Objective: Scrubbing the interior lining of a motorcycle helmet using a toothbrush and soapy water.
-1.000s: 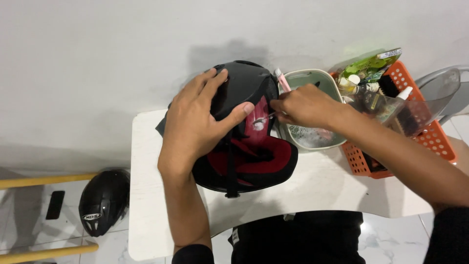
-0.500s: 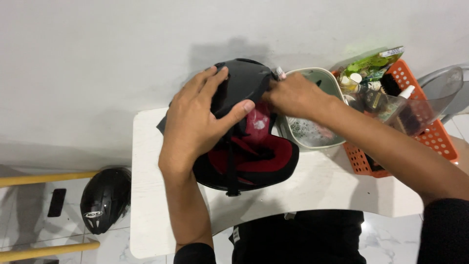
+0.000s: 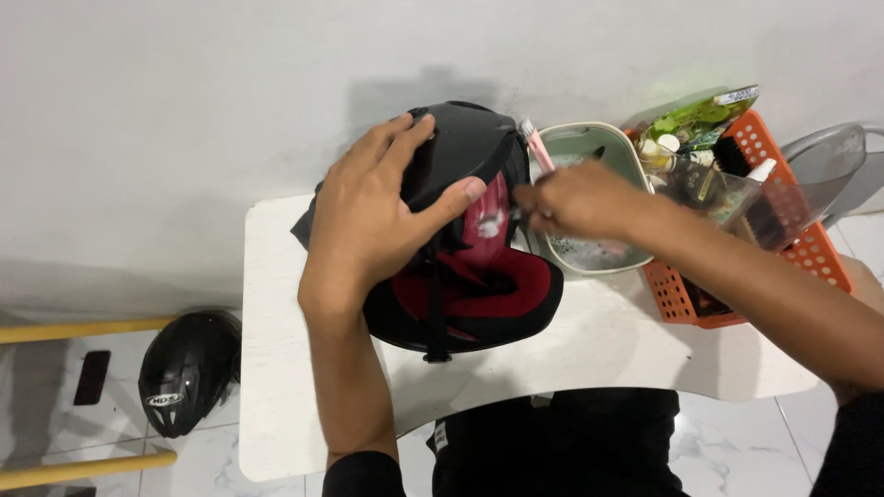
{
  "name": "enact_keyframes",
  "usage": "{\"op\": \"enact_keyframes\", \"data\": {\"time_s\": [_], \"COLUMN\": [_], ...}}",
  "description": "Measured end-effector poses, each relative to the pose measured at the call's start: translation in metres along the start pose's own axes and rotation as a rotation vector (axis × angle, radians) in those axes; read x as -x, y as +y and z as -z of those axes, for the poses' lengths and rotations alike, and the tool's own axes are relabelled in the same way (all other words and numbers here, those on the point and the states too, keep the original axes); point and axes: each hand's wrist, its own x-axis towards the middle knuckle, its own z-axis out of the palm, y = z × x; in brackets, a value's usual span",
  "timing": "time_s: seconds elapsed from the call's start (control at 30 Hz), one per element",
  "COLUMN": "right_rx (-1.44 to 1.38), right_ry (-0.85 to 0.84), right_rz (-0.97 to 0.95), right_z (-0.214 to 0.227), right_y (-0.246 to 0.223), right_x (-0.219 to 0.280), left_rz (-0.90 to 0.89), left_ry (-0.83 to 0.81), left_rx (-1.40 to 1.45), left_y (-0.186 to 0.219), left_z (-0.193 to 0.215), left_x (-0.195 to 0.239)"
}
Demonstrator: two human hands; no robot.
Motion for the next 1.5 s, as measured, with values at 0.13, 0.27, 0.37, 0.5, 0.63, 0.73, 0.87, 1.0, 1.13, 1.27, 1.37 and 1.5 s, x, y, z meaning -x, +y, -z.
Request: {"op": "enact_keyframes", "data": {"time_s": [0.13, 0.27, 0.37, 0.5, 0.63, 0.73, 0.87, 1.0, 1.13, 1.27, 1.37, 1.5], "right_rx": [0.022, -0.043, 0.138, 0.059, -0.222, 0.097, -0.351, -0.106, 0.228, -0.232, 0.012, 0.471], "right_ry": [0.324, 0.253, 0.515, 0.392, 0.112, 0.528, 0.064, 0.261, 0.678, 0.090, 0.297, 0.856], "right_rz": [0.082, 0.136, 0.076, 0.090, 0.149, 0.034, 0.068, 0.006, 0.007, 0.038, 0.008, 0.154], "right_z": [-0.020, -0.028, -0.043, -0.050, -0.026, -0.031, -0.012, -0.016, -0.041, 0.001, 0.005, 0.005], "right_y": [0.004, 0.004, 0.017, 0.009, 0.009, 0.017, 0.005, 0.013, 0.031, 0.009, 0.026, 0.040], "right_x": [-0.002, -0.014, -0.029, -0.032, -0.016, -0.015, -0.003, -0.001, -0.009, 0.010, -0.003, -0.013], "left_rz": [0.010, 0.010, -0.003, 0.003, -0.025, -0.014, -0.037, 0.036, 0.004, -0.002, 0.028, 0.055], "left_ry": [0.010, 0.004, -0.001, -0.008, 0.003, 0.010, 0.004, -0.029, 0.013, -0.006, -0.006, -0.022], "left_rx": [0.005, 0.001, -0.005, -0.001, -0.001, 0.001, -0.015, 0.032, 0.002, 0.012, 0.018, 0.029], "left_y": [-0.001, 0.000, 0.003, 0.002, 0.001, 0.000, -0.002, 0.003, 0.002, 0.002, 0.004, 0.007], "left_z": [0.001, 0.001, 0.000, 0.002, 0.001, 0.001, 0.003, 0.006, 0.001, 0.003, 0.005, 0.008], "left_x": [0.000, 0.004, 0.004, 0.006, 0.003, 0.004, 0.001, 0.003, 0.005, 0.004, 0.004, 0.003]}}
